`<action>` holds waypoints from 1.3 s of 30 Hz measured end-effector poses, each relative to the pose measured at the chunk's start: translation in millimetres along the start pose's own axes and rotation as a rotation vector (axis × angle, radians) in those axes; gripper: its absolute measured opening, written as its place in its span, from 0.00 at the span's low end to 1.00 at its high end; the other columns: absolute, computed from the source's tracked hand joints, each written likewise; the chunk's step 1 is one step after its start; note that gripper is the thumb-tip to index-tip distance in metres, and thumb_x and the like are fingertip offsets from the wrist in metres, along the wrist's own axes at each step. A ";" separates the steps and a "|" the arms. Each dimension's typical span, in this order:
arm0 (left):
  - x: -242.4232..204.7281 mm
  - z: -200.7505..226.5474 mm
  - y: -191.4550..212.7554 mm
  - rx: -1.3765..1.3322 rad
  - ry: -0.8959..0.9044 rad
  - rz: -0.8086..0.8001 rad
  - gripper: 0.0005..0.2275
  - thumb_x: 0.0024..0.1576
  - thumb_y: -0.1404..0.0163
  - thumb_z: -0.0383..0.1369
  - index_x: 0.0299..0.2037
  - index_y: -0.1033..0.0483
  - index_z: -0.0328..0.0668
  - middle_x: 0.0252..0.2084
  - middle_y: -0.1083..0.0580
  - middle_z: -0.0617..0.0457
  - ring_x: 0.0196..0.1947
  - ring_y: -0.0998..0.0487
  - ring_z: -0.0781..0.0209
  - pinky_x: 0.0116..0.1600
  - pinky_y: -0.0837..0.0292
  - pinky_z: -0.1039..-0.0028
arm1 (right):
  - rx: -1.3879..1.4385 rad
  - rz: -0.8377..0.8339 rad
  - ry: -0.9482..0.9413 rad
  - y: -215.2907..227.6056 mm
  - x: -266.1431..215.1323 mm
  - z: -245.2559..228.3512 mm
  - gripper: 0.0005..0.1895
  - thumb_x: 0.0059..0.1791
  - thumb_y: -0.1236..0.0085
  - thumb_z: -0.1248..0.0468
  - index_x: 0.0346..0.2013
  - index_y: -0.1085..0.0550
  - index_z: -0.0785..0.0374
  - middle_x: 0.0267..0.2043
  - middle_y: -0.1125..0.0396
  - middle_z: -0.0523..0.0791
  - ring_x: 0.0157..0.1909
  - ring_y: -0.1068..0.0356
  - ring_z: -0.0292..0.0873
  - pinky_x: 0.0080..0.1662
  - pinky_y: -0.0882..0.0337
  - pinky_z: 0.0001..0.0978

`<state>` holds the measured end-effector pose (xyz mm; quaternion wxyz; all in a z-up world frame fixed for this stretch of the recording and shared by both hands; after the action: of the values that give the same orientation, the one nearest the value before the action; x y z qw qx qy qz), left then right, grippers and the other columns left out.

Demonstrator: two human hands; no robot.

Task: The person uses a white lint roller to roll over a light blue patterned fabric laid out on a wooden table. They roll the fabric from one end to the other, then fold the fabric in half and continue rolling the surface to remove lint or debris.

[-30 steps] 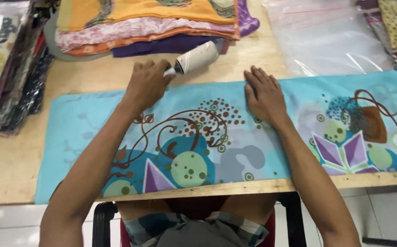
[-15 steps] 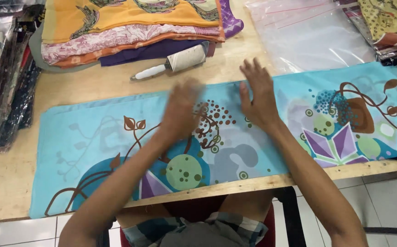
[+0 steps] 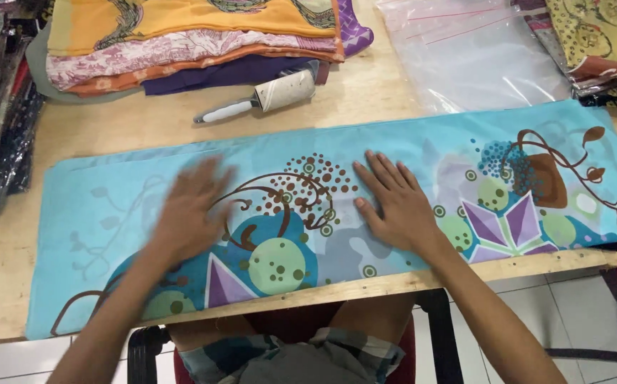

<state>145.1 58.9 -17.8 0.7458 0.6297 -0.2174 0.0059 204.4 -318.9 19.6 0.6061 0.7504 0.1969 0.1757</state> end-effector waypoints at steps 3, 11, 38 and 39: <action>-52.4 -81.9 10.4 0.093 0.089 0.008 0.27 0.62 0.57 0.45 0.73 0.36 0.48 0.75 0.39 0.39 0.74 0.39 0.39 0.70 0.43 0.46 | 0.022 0.001 0.034 2.4 -0.3 -0.6 0.34 0.57 0.70 0.41 0.78 0.48 0.44 0.82 0.59 0.43 0.82 0.63 0.45 0.76 0.66 0.46; -95.5 -139.3 53.6 0.181 0.262 0.238 0.18 0.69 0.57 0.26 0.63 0.27 0.15 0.69 0.30 0.20 0.69 0.33 0.23 0.71 0.39 0.45 | 0.132 0.029 0.054 10.4 -2.5 -1.2 0.34 0.59 0.73 0.44 0.77 0.47 0.52 0.81 0.58 0.46 0.82 0.63 0.46 0.76 0.65 0.48; 364.3 446.1 -154.6 -0.660 -0.576 -0.340 0.15 0.54 0.52 0.37 0.51 0.26 0.47 0.49 0.21 0.50 0.48 0.20 0.48 0.45 0.24 0.59 | -0.363 0.320 -1.069 26.0 -233.1 525.9 0.45 0.58 0.45 0.32 0.63 0.22 0.75 0.54 0.26 0.68 0.50 0.26 0.70 0.44 0.26 0.57; 371.9 463.7 -160.4 -0.611 -0.596 -0.345 0.13 0.56 0.56 0.31 0.49 0.25 0.47 0.47 0.22 0.49 0.46 0.20 0.46 0.42 0.25 0.56 | -0.332 0.291 -1.150 26.5 -229.3 528.4 0.41 0.56 0.40 0.32 0.57 0.22 0.71 0.51 0.24 0.65 0.49 0.26 0.70 0.43 0.26 0.59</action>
<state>380.1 -509.5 7.4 0.7923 0.3823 -0.3059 -0.3641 274.6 -884.5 -67.8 0.6938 0.6396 -0.2961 -0.1480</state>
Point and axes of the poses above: each hand's wrist, its own x-axis towards the middle knuckle, its own y-axis out of the back of the hand, z = x × y, the point moved 1 cm from there along x, towards the middle knuckle
